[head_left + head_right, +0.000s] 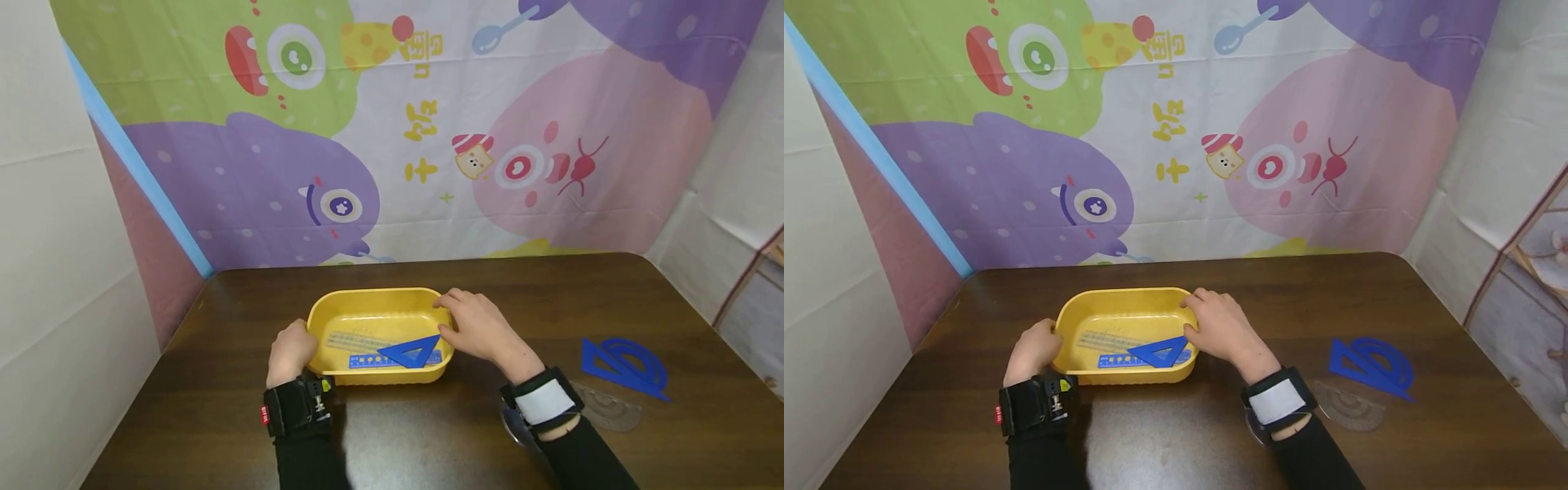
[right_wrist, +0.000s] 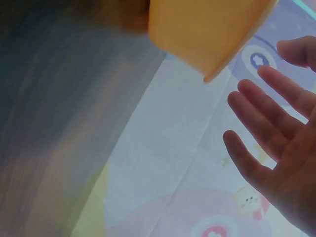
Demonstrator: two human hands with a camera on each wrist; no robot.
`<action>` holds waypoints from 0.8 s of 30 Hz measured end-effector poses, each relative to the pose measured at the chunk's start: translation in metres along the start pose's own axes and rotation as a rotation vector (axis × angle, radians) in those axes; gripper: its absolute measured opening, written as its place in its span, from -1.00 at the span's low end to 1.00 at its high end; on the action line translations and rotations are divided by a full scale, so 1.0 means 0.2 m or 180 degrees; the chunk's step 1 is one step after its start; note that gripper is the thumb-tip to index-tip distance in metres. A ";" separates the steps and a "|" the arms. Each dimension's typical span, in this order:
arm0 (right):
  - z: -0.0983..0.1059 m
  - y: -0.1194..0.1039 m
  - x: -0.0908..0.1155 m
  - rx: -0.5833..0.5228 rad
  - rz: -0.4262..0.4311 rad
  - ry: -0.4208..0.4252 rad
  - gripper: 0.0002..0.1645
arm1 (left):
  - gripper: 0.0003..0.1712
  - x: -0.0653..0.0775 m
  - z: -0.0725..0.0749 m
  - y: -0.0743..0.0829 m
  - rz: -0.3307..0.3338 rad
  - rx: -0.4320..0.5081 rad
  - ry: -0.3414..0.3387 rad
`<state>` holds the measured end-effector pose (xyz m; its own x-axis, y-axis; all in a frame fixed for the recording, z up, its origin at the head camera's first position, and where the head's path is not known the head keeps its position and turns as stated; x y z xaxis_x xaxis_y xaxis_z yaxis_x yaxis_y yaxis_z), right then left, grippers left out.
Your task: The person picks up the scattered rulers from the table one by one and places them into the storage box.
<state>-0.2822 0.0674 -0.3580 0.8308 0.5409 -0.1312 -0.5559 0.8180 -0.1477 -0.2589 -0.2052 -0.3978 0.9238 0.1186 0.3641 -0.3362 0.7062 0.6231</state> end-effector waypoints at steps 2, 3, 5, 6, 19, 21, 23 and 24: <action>0.01 0.03 0.01 0.0000 -0.0031 0.0034 -0.59 | -0.72 0.00 0.00 0.00 0.0001 0.0018 0.0000; 0.01 0.04 0.02 -0.0008 -0.0056 0.0045 -0.60 | -0.72 0.00 0.00 0.00 0.0003 0.0023 0.0000; 0.01 0.07 0.03 -0.0021 -0.0098 0.0069 -0.60 | -0.71 0.00 0.00 0.00 0.0006 0.0039 0.0002; 0.00 0.09 0.04 -0.0031 -0.0116 0.0073 -0.60 | -0.72 0.00 0.00 0.00 0.0011 0.0047 0.0004; -0.03 0.31 0.16 -0.0101 -0.0493 -0.0028 -0.53 | -0.73 0.00 -0.01 -0.01 0.0027 0.0046 -0.0007; -0.03 0.34 0.18 -0.0102 -0.0558 -0.0044 -0.51 | -0.73 0.00 -0.01 0.00 0.0023 0.0035 -0.0004; -0.03 0.37 0.21 -0.0119 -0.0641 -0.0058 -0.50 | -0.73 0.00 -0.01 0.00 0.0011 0.0027 0.0004; -0.03 0.39 0.22 -0.0125 -0.0677 -0.0071 -0.49 | -0.73 0.00 -0.01 0.00 0.0007 0.0023 0.0008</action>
<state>-0.2888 0.1530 -0.3808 0.9296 0.3615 -0.0715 -0.3684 0.9062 -0.2077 -0.2588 -0.2045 -0.3992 0.9235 0.1217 0.3637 -0.3394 0.7009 0.6274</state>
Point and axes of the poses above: each hand's wrist, its own x-axis away from the middle knuckle, its own z-axis out of the back of the hand, y = z × x, the point moved 8 cm from there along -x, towards the middle knuckle, and after that the axes turned 9 degrees about -y, right-handed, at the moved point
